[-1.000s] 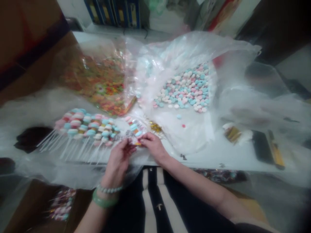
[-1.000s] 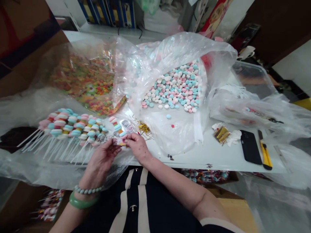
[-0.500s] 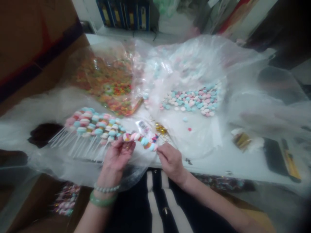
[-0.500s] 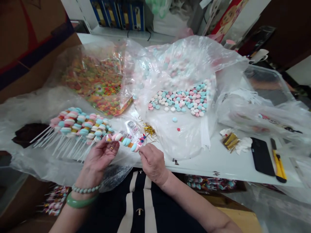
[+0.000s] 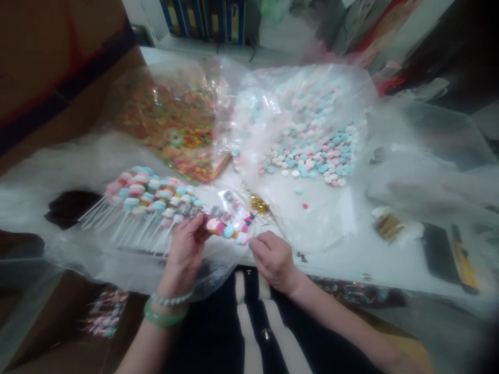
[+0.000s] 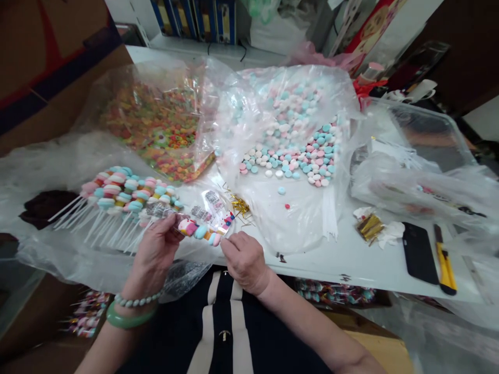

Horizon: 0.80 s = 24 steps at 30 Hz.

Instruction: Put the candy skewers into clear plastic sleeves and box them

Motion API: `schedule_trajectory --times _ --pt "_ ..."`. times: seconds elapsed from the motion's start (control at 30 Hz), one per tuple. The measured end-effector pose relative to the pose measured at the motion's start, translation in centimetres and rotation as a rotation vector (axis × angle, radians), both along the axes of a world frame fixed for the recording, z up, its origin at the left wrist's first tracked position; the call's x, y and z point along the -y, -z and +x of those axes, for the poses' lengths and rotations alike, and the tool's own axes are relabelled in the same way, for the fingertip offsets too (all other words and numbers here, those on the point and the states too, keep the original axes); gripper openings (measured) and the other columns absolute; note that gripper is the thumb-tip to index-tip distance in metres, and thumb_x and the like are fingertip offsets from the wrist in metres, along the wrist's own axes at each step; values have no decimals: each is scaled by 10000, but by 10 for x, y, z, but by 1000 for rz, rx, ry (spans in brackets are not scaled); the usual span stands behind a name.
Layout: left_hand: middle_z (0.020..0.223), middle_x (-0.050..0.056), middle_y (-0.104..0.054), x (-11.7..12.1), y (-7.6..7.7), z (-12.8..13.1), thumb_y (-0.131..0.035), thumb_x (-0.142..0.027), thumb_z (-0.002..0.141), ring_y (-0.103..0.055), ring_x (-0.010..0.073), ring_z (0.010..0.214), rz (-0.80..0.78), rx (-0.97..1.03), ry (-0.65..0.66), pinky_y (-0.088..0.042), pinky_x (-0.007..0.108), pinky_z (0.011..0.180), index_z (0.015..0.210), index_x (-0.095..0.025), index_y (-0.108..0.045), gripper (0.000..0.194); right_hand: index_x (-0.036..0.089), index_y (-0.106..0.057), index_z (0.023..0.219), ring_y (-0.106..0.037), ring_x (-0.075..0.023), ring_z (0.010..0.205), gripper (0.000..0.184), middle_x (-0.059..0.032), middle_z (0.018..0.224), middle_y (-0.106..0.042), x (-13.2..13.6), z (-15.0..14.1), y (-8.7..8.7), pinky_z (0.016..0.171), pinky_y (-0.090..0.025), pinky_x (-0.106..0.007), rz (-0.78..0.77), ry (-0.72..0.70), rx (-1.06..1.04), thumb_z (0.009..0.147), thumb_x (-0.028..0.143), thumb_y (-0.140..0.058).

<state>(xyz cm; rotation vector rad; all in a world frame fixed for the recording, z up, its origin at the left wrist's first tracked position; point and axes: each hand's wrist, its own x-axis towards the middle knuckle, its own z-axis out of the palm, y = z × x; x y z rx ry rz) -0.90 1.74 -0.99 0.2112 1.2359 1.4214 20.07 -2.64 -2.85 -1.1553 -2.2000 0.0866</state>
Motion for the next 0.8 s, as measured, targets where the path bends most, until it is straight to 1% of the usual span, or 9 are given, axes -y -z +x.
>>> schedule_trajectory --times 0.1,0.23,0.27,0.33,0.47,0.57,0.7,0.77,0.8 --pt "745 54 -712 3 1 0 -775 -175 743 -668 160 675 -9 -32 108 -577 255 606 730 -104 -707 100 195 -673 837 -525 -180 684 248 -47 716 -593 -2 -1 6 635 -400 -296 -178 14 -130 919 113 -454" --pt "758 70 -722 5 4 -1 -807 -181 702 -680 190 704 2 -60 188 -604 315 653 756 -100 -726 127 219 -656 781 -610 -161 702 175 -11 738 -656 -8 -3 5 663 -455 -265 -567 40 -432 877 138 -534" --pt "761 71 -722 6 5 -2 -806 -183 705 -680 191 707 2 -56 196 -605 317 656 764 -101 -727 127 222 -650 759 -619 -160 703 173 -2 738 -664 -9 -3 4 667 -461 -261 -626 35 -470 861 133 -543" --pt "775 59 -724 5 9 -5 -809 -178 708 -678 182 704 -13 -23 182 -610 320 664 774 -115 -723 125 224 -655 758 -625 -160 715 184 -1 753 -677 -10 -3 3 681 -460 -263 -626 30 -477 846 116 -535" --pt "796 38 -726 6 17 -6 -838 -150 685 -679 165 701 -38 46 184 -615 324 708 785 -138 -707 165 222 -674 812 -620 -164 734 211 -24 787 -680 -7 -3 3 691 -442 -273 -482 41 -385 863 104 -507" --pt "791 46 -724 8 24 -1 -856 -180 679 -680 160 718 -14 76 217 -601 287 715 807 -128 -714 199 220 -670 816 -614 -167 729 201 -29 782 -675 -6 -6 5 695 -446 -278 -493 32 -379 886 133 -504" --pt "710 27 -695 10 30 7 -866 -244 686 -658 152 679 -21 106 231 -591 287 712 772 -129 -710 213 226 -684 821 -620 -172 785 182 -28 829 -693 -7 -14 4 766 -460 -291 -641 17 -507 872 175 -516" --pt "719 28 -699 11 32 8 -866 -260 689 -653 152 678 -39 105 245 -585 287 710 770 -131 -715 215 224 -694 790 -604 -162 766 155 -12 798 -684 -9 -16 3 751 -454 -285 -818 37 -640 810 176 -548" --pt "725 30 -702 11 33 8 -868 -269 688 -650 151 679 -47 103 252 -581 285 708 762 -131 -715 219 218 -695 768 -579 -148 710 136 -1 747 -664 -11 -17 3 700 -443 -271 -944 54 -724 771 180 -565"
